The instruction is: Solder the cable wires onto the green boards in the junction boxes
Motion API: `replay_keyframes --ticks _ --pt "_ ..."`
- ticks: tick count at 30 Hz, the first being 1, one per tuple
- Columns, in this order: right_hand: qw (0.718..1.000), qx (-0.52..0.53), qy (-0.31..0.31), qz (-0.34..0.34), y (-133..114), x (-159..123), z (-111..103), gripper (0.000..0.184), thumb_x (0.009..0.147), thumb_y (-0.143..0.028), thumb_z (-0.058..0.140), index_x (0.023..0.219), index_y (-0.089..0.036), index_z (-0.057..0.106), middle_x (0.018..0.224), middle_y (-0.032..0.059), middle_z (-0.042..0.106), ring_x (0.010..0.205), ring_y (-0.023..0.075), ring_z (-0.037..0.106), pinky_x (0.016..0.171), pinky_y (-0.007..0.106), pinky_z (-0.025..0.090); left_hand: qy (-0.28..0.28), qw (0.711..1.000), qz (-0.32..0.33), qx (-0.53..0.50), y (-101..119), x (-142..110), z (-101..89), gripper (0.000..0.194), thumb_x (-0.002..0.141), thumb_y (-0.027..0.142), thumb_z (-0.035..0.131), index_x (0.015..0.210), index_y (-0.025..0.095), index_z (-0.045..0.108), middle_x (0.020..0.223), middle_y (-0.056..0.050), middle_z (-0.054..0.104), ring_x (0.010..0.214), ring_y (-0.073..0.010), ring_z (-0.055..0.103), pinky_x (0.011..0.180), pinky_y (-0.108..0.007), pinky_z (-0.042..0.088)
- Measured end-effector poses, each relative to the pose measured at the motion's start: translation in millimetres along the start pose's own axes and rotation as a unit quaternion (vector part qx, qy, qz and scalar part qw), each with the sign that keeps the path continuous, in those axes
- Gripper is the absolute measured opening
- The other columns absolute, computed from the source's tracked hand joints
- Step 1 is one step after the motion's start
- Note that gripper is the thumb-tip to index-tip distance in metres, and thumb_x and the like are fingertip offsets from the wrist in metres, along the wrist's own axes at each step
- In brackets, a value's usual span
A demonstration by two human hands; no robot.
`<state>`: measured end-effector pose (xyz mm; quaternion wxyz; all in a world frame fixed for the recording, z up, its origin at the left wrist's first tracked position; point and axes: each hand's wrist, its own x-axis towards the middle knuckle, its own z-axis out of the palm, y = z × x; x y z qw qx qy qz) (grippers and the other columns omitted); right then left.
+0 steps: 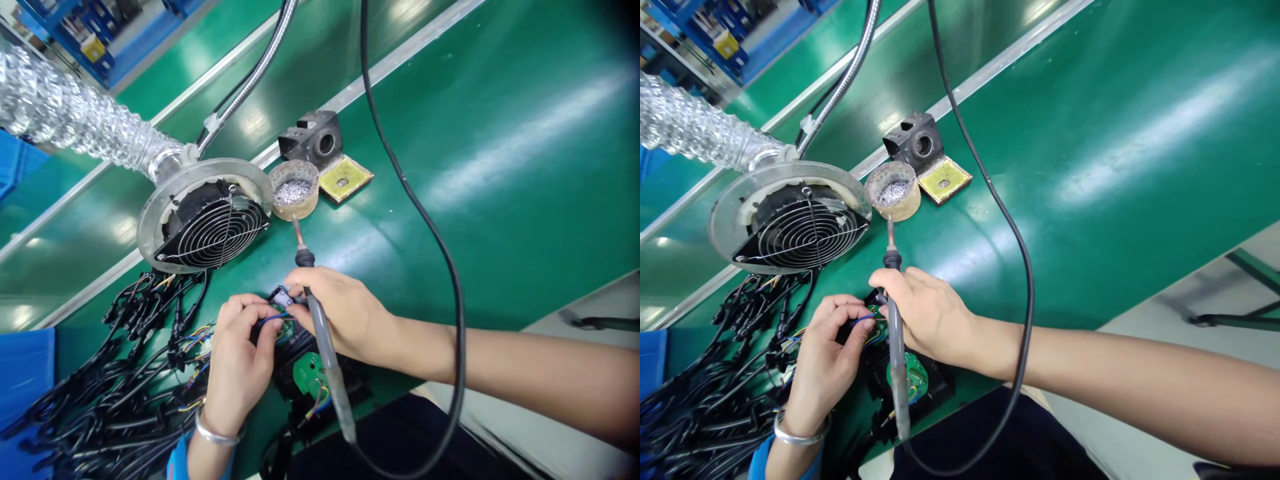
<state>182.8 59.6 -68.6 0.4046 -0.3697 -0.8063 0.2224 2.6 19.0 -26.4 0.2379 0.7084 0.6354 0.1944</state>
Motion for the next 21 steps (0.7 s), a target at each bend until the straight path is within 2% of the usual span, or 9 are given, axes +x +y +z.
replay_keyframes --ticks 4,6,9,12,15,21 --pt "0.999 -0.048 0.013 -0.001 -5.5 4.6 8.1 0.018 0.092 -0.014 0.044 0.109 -0.016 0.05 0.081 0.0063 0.065 0.07 0.0199 0.058 0.064 0.032 0.052 0.011 1.0 0.002 0.001 -0.5 0.0 1.0 0.008 0.091 0.019 0.056 0.09 0.021 0.063 0.099 -0.003 0.059 0.096 -0.019 0.054 0.087 -0.036 0.044" --pt "0.999 -0.026 0.024 -0.011 -5.1 4.5 7.4 0.017 0.091 -0.014 0.043 0.106 -0.017 0.051 0.08 0.0052 0.065 0.069 0.0188 0.057 0.064 0.031 0.052 0.013 1.0 0.003 -0.002 -0.6 -0.1 1.4 0.008 0.091 0.019 0.056 0.09 0.021 0.063 0.099 -0.004 0.059 0.096 -0.0186 0.054 0.087 -0.035 0.044" --pt "0.996 0.009 0.084 0.006 2.4 2.1 -1.4 0.019 0.088 -0.013 0.049 0.107 -0.019 0.051 0.081 0.0018 0.063 0.071 0.0162 0.059 0.067 0.028 0.052 0.007 1.0 0.002 -0.006 0.5 -0.7 1.8 0.008 0.091 0.019 0.056 0.089 0.021 0.064 0.098 -0.004 0.059 0.095 -0.0187 0.054 0.086 -0.035 0.044" --pt "0.989 -0.032 0.139 0.041 11.4 1.8 -14.7 0.022 0.089 -0.013 0.052 0.11 -0.022 0.051 0.087 0.0026 0.065 0.077 0.0181 0.062 0.071 0.031 0.053 0.002 1.0 -0.003 -0.024 2.1 -1.6 1.0 0.008 0.091 0.02 0.057 0.088 0.021 0.064 0.097 -0.003 0.059 0.094 -0.0188 0.054 0.086 -0.035 0.044" --pt "0.993 -0.033 0.107 0.023 10.7 3.7 -21.9 0.018 0.09 -0.014 0.053 0.106 -0.022 0.053 0.091 0.0038 0.067 0.08 0.0191 0.064 0.073 0.032 0.053 -0.002 0.999 0.0 -0.038 1.8 -2.6 -0.8 0.008 0.092 0.021 0.055 0.088 0.022 0.062 0.096 -0.003 0.059 0.093 -0.0186 0.054 0.085 -0.035 0.043" --pt "0.993 0.092 0.026 -0.065 -7.0 2.3 -12.8 0.019 0.083 -0.011 0.053 0.1 -0.02 0.054 0.077 0.0006 0.063 0.064 0.0142 0.053 0.062 0.026 0.049 0.014 0.998 0.004 -0.058 -3.8 -4.4 -2.1 0.01 0.095 0.022 0.053 0.096 0.025 0.062 0.093 0.0 0.065 0.093 -0.0181 0.055 0.083 -0.032 0.042"
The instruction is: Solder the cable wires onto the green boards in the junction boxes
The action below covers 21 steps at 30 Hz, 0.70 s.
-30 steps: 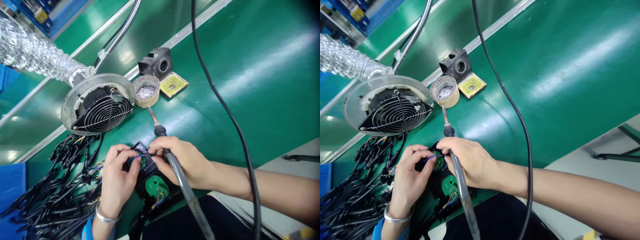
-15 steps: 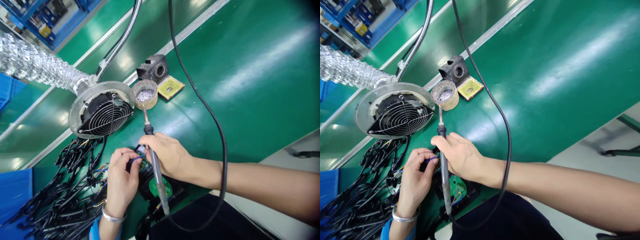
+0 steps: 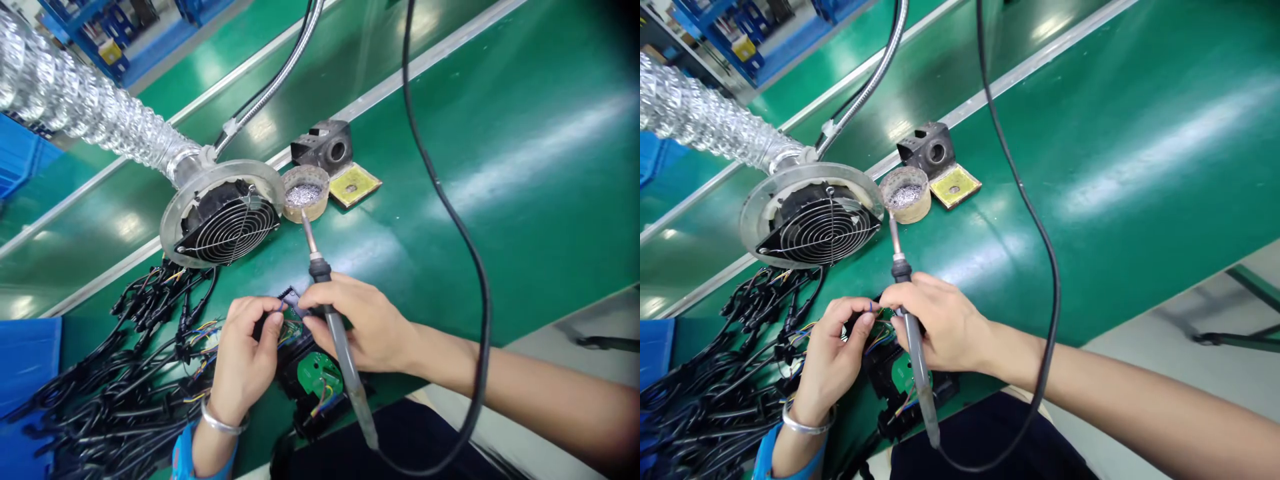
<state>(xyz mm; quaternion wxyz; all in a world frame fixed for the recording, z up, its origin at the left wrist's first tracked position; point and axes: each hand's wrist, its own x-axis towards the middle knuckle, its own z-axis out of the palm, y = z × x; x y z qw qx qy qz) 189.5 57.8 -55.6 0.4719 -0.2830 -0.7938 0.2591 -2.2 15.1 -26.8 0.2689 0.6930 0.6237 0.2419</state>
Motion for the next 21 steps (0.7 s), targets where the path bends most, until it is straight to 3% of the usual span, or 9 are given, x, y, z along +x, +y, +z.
replay_keyframes --ticks 4,10,16,21 --pt "1.0 0.008 -0.025 -0.001 -0.6 -6.5 7.8 0.022 0.081 -0.01 0.056 0.101 -0.017 0.054 0.077 0.0014 0.061 0.066 0.0149 0.051 0.062 0.027 0.047 0.006 0.997 -0.042 -0.06 -2.7 0.0 0.8 0.012 0.095 0.023 0.051 0.097 0.025 0.063 0.094 0.0 0.065 0.092 -0.017 0.058 0.084 -0.03 0.044" --pt "1.0 -0.014 -0.015 -0.013 3.9 -11.0 14.0 0.018 0.089 -0.008 0.05 0.105 -0.017 0.053 0.077 0.0022 0.062 0.067 0.0152 0.052 0.063 0.027 0.047 -0.015 0.976 -0.119 -0.18 -3.8 0.3 0.7 0.016 0.095 0.029 0.049 0.103 0.022 0.061 0.096 -0.002 0.063 0.087 -0.0159 0.062 0.083 -0.03 0.048" --pt "0.998 -0.031 -0.053 -0.01 6.5 -10.3 13.1 0.024 0.086 -0.009 0.048 0.108 -0.018 0.051 0.081 0.0041 0.063 0.072 0.018 0.053 0.065 0.031 0.049 -0.007 0.977 -0.118 -0.176 -5.7 1.6 0.2 0.016 0.095 0.028 0.048 0.104 0.021 0.06 0.09 -0.003 0.065 0.087 -0.0164 0.063 0.083 -0.031 0.05" --pt "0.999 0.016 -0.032 -0.005 6.5 -9.8 13.6 0.025 0.087 -0.006 0.047 0.108 -0.018 0.049 0.077 0.0016 0.06 0.068 0.0158 0.051 0.064 0.028 0.047 -0.014 0.983 -0.099 -0.155 -5.4 1.0 -1.5 0.017 0.094 0.026 0.049 0.106 0.021 0.061 0.092 -0.004 0.065 0.087 -0.0167 0.061 0.083 -0.033 0.049"
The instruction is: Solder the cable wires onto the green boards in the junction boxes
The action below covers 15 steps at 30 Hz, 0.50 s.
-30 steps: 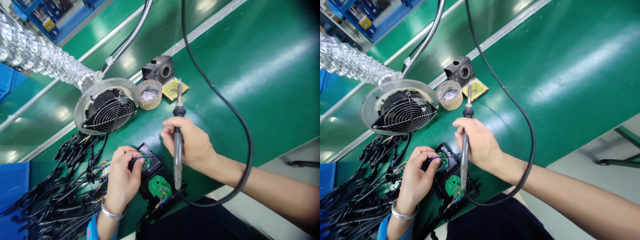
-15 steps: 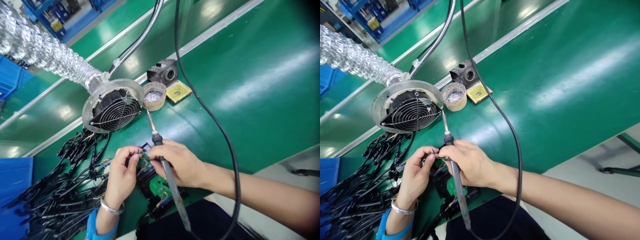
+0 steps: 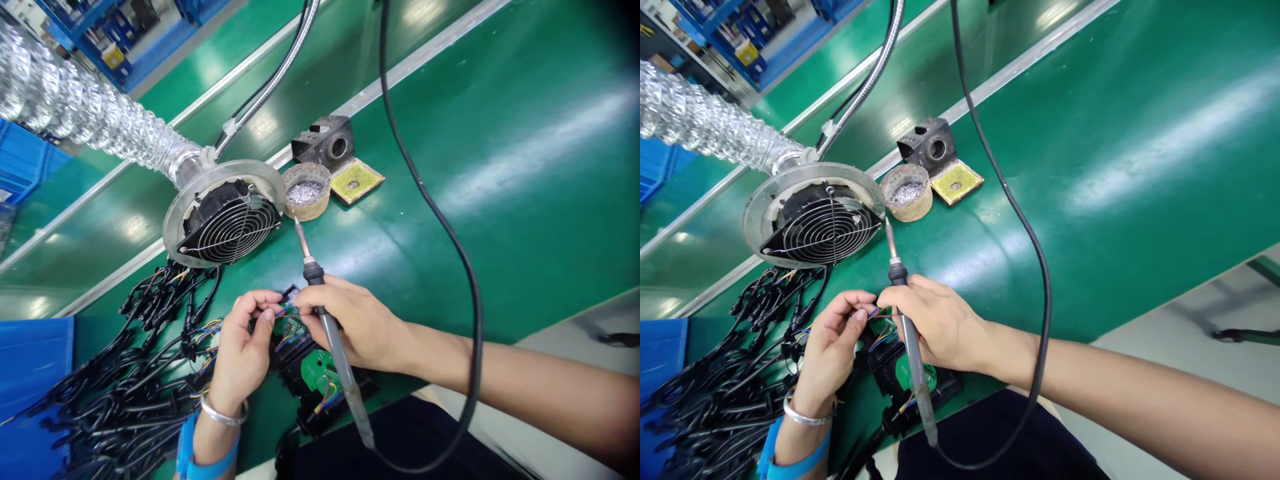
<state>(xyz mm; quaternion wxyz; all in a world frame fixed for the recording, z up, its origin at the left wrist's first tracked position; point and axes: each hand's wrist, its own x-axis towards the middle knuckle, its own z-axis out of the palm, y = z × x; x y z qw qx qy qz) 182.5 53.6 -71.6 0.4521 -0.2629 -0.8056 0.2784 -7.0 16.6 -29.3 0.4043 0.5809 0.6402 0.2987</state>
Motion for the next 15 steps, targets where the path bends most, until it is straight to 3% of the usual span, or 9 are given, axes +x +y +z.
replay_keyframes --ticks 4,7,12,15 --pt "0.999 0.037 0.022 0.008 -3.9 2.7 -1.8 0.022 0.087 -0.006 0.049 0.104 -0.02 0.05 0.077 -0.0003 0.06 0.067 0.014 0.05 0.064 0.026 0.047 -0.008 0.992 0.076 0.101 5.6 -0.6 -1.4 0.016 0.088 0.022 0.061 0.103 0.024 0.065 0.093 -0.002 0.066 0.091 -0.0175 0.059 0.084 -0.033 0.047" --pt "0.998 0.045 0.042 0.018 -4.9 2.9 -2.8 0.017 0.089 -0.009 0.052 0.102 -0.02 0.051 0.077 -0.0008 0.06 0.068 0.0131 0.051 0.064 0.024 0.048 -0.012 0.973 0.135 0.188 10.3 1.1 -1.3 0.009 0.09 0.021 0.06 0.093 0.024 0.068 0.089 -0.001 0.069 0.09 -0.0182 0.058 0.084 -0.033 0.045" --pt "0.998 0.065 0.002 0.009 -1.8 -1.6 -1.9 0.02 0.088 -0.007 0.052 0.104 -0.02 0.051 0.079 0.0 0.062 0.068 0.0131 0.053 0.066 0.026 0.05 -0.01 0.962 0.105 0.251 14.2 7.3 1.9 0.01 0.087 0.018 0.06 0.09 0.023 0.068 0.078 0.0 0.068 0.085 -0.02 0.057 0.076 -0.033 0.046" --pt "0.999 0.033 -0.018 -0.011 -1.2 -4.0 -1.4 0.02 0.089 -0.007 0.048 0.104 -0.019 0.052 0.079 0.0012 0.062 0.068 0.0141 0.052 0.064 0.026 0.049 -0.013 0.945 0.128 0.302 14.2 8.3 4.6 0.011 0.083 0.014 0.062 0.086 0.022 0.068 0.074 0.0 0.067 0.08 -0.0202 0.056 0.076 -0.034 0.046"
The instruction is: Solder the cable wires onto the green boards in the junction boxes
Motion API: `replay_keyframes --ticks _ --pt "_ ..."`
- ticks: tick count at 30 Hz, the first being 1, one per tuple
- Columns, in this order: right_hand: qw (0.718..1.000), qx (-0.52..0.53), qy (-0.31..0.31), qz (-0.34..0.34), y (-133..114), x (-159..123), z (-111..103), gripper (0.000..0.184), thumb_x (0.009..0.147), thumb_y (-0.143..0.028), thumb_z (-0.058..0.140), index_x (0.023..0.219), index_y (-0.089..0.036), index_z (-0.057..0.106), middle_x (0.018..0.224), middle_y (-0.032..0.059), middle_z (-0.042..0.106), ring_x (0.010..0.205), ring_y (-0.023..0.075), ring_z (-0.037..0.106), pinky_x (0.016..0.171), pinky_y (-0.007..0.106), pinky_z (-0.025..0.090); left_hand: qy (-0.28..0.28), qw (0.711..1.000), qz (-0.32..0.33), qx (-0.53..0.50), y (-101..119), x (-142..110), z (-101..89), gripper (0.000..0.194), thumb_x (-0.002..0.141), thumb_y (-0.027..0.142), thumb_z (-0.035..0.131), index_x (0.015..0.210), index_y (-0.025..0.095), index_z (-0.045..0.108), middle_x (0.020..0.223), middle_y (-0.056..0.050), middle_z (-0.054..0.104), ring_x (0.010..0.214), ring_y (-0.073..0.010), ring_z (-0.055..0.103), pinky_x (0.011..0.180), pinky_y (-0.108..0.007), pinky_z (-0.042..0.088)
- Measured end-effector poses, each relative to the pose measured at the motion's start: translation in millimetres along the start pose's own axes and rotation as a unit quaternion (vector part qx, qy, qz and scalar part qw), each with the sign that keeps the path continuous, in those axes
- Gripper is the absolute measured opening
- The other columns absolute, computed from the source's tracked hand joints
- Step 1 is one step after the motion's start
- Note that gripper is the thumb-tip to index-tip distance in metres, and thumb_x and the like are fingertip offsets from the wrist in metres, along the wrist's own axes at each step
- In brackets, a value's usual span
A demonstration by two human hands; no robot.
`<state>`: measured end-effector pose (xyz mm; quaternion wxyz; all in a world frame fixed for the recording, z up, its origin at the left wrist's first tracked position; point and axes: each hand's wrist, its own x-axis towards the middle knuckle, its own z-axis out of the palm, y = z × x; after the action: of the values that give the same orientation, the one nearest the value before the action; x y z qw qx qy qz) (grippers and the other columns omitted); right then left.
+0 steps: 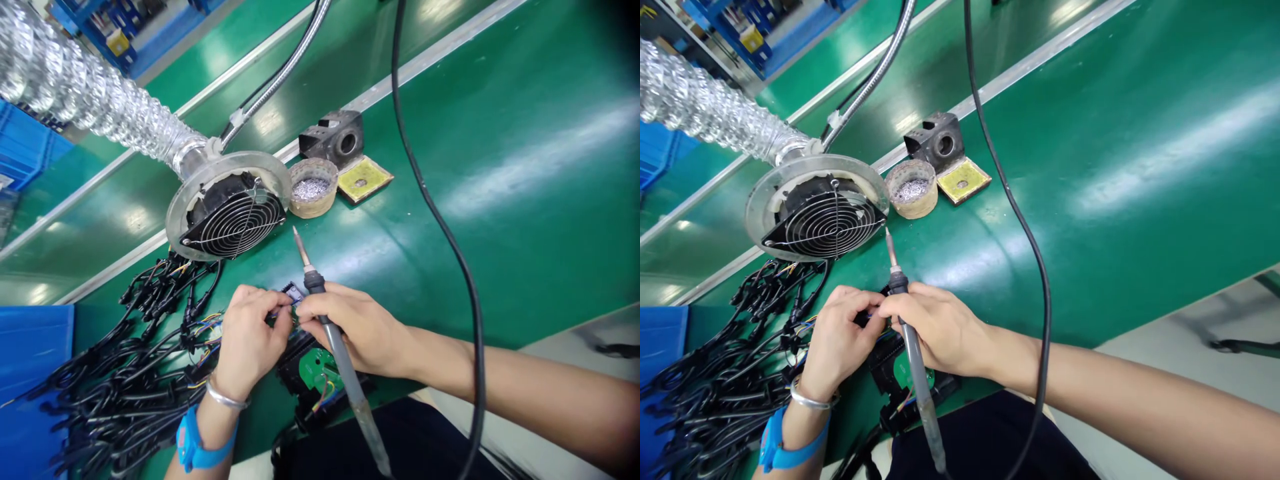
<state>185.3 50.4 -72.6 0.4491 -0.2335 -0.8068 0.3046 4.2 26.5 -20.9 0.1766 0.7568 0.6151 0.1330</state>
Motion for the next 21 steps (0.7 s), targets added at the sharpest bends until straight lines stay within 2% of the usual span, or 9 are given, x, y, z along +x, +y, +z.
replay_keyframes --ticks 3,7,11,13,16,21 --pt "0.997 -0.063 -0.007 -0.035 -1.3 -0.1 0.1 0.02 0.091 -0.008 0.042 0.104 -0.018 0.053 0.078 0.0021 0.062 0.066 0.015 0.05 0.062 0.027 0.048 0.011 0.997 0.035 0.064 0.7 -3.0 2.6 0.013 0.087 0.013 0.056 0.088 0.02 0.067 0.082 -0.003 0.066 0.083 -0.0209 0.055 0.079 -0.035 0.047" --pt "0.995 -0.084 -0.009 -0.05 -3.2 2.1 -1.7 0.023 0.092 -0.006 0.039 0.102 -0.019 0.055 0.073 0.0001 0.061 0.061 0.0143 0.05 0.06 0.026 0.047 0.048 0.994 0.02 0.1 -1.0 -6.6 5.7 0.014 0.087 0.015 0.056 0.09 0.02 0.069 0.094 -0.006 0.056 0.08 -0.0181 0.056 0.07 -0.031 0.049" --pt "0.999 -0.015 0.03 0.001 -7.4 4.4 -14.3 0.017 0.094 -0.013 0.047 0.105 -0.02 0.058 0.076 0.0005 0.065 0.063 0.0128 0.055 0.06 0.025 0.05 0.043 0.997 0.008 0.067 -4.0 -4.5 6.0 0.012 0.086 0.016 0.059 0.088 0.02 0.07 0.09 -0.003 0.053 0.075 -0.0151 0.057 0.068 -0.028 0.048" --pt "0.998 -0.004 0.056 0.009 -12.4 5.0 -25.3 0.024 0.094 -0.017 0.05 0.117 -0.02 0.057 0.078 0.0024 0.067 0.063 0.0138 0.058 0.059 0.027 0.051 0.04 0.998 0.005 0.042 -4.8 -3.3 5.3 0.012 0.085 0.015 0.059 0.087 0.02 0.069 0.09 -0.003 0.053 0.074 -0.0142 0.057 0.067 -0.027 0.048" --pt "0.999 -0.014 0.047 0.021 -22.4 4.1 -40.4 0.036 0.093 -0.021 0.05 0.129 -0.021 0.055 0.075 0.0048 0.065 0.061 0.0168 0.058 0.053 0.03 0.051 0.031 0.999 0.007 0.008 -5.4 -3.0 4.9 0.012 0.083 0.013 0.059 0.085 0.02 0.068 0.089 -0.002 0.053 0.074 -0.0129 0.058 0.066 -0.025 0.049" --pt "0.994 -0.015 0.061 0.085 -32.1 -2.1 -44.8 0.038 0.08 -0.01 0.054 0.114 -0.024 0.063 0.076 0.0044 0.069 0.053 0.0166 0.058 0.046 0.03 0.049 0.041 0.999 -0.013 0.011 -6.0 -4.6 6.5 0.011 0.081 0.013 0.059 0.081 0.021 0.067 0.09 -0.002 0.054 0.071 -0.0118 0.058 0.063 -0.024 0.049"
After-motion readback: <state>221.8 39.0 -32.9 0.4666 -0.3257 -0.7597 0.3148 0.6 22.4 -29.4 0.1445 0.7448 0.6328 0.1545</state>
